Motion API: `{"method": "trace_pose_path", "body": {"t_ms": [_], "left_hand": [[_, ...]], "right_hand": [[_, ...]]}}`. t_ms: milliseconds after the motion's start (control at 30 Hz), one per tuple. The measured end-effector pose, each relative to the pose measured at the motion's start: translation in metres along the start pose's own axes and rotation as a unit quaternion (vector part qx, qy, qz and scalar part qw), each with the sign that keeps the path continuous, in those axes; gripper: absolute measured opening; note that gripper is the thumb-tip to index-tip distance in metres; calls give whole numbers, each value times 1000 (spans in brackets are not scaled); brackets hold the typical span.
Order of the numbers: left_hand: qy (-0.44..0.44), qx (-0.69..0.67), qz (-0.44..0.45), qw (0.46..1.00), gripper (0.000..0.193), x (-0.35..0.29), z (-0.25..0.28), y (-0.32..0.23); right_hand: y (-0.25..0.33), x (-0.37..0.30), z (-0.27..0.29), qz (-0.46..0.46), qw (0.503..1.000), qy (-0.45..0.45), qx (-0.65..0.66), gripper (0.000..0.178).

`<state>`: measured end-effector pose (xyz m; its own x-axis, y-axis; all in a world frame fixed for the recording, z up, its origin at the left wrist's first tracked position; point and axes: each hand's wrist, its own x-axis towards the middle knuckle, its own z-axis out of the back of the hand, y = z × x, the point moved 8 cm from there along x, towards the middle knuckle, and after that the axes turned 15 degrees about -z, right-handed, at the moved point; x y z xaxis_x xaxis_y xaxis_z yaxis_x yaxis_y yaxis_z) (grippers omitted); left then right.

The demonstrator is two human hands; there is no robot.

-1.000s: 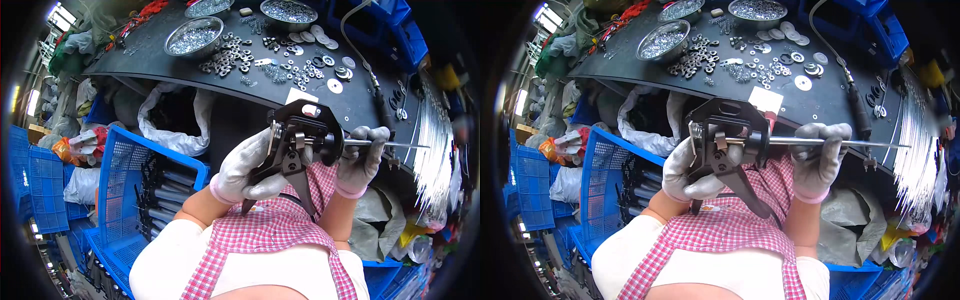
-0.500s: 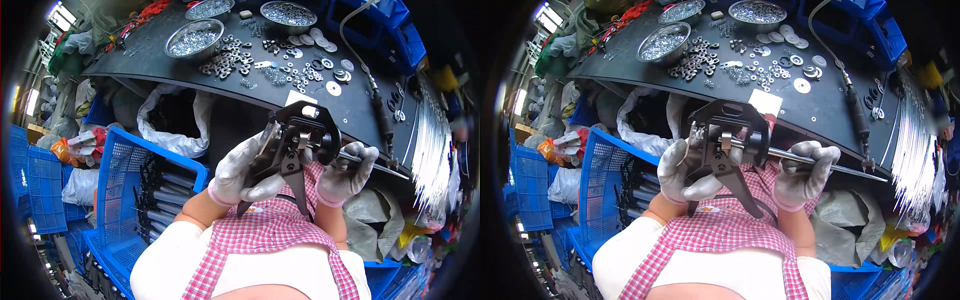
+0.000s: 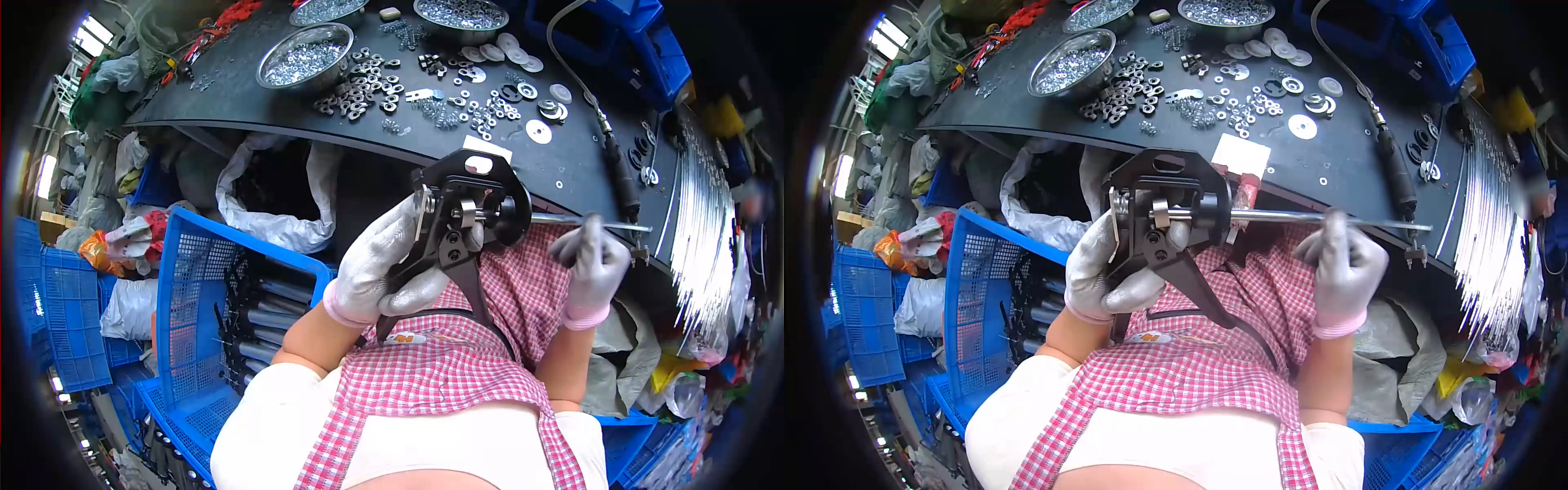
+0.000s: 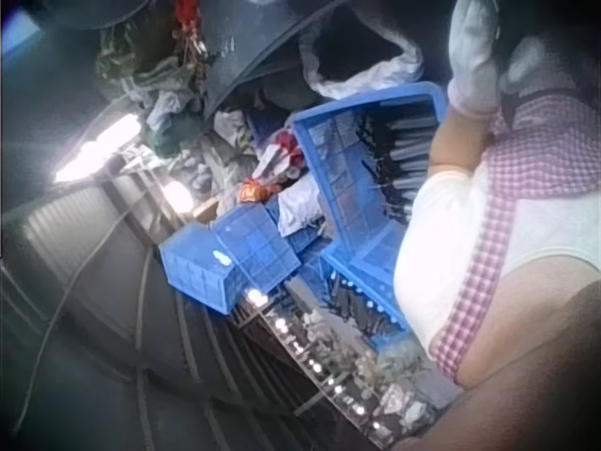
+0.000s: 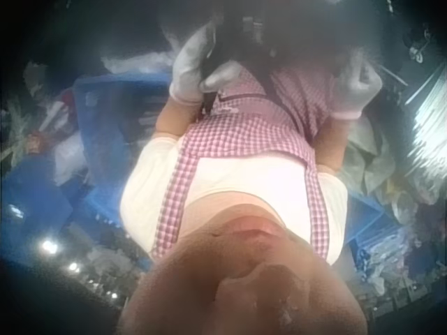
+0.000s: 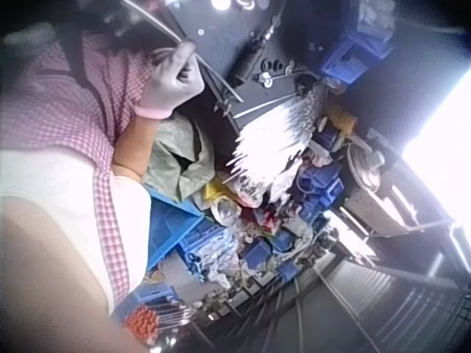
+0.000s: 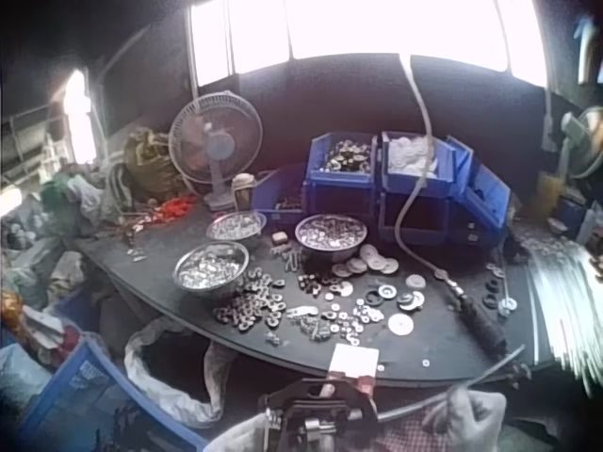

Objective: Assembling components for a large manual grease pump or caulking tool.

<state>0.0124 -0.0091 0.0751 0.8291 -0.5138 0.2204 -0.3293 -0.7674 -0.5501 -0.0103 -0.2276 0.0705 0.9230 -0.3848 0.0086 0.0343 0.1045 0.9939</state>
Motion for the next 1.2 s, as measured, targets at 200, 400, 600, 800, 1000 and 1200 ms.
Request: {"method": "trace_pose_path", "body": {"t_ms": [200, 400, 600, 800, 1000, 1200], "left_hand": [[-12, 42, -32, 999, 68, 3, -6, 0], [2, 139, -52, 989, 67, 1, 5, -4], [-16, 132, -65, 989, 67, 2, 4, 0], [-9, 93, -49, 994, 69, 7, 5, 5], [-8, 63, -25, 998, 70, 10, 6, 10], [17, 24, -18, 999, 66, 12, 8, 6]], "right_hand": [[105, -10, -59, 331, 928, 26, -167, 46], [95, -3, -104, 198, 952, 157, -176, 47], [95, -3, -105, 173, 965, 134, -145, 43], [94, -1, -104, 218, 963, 102, -118, 46], [90, 4, -91, 230, 963, 122, -73, 56], [57, 26, -41, 267, 901, 215, -265, 27]]}}
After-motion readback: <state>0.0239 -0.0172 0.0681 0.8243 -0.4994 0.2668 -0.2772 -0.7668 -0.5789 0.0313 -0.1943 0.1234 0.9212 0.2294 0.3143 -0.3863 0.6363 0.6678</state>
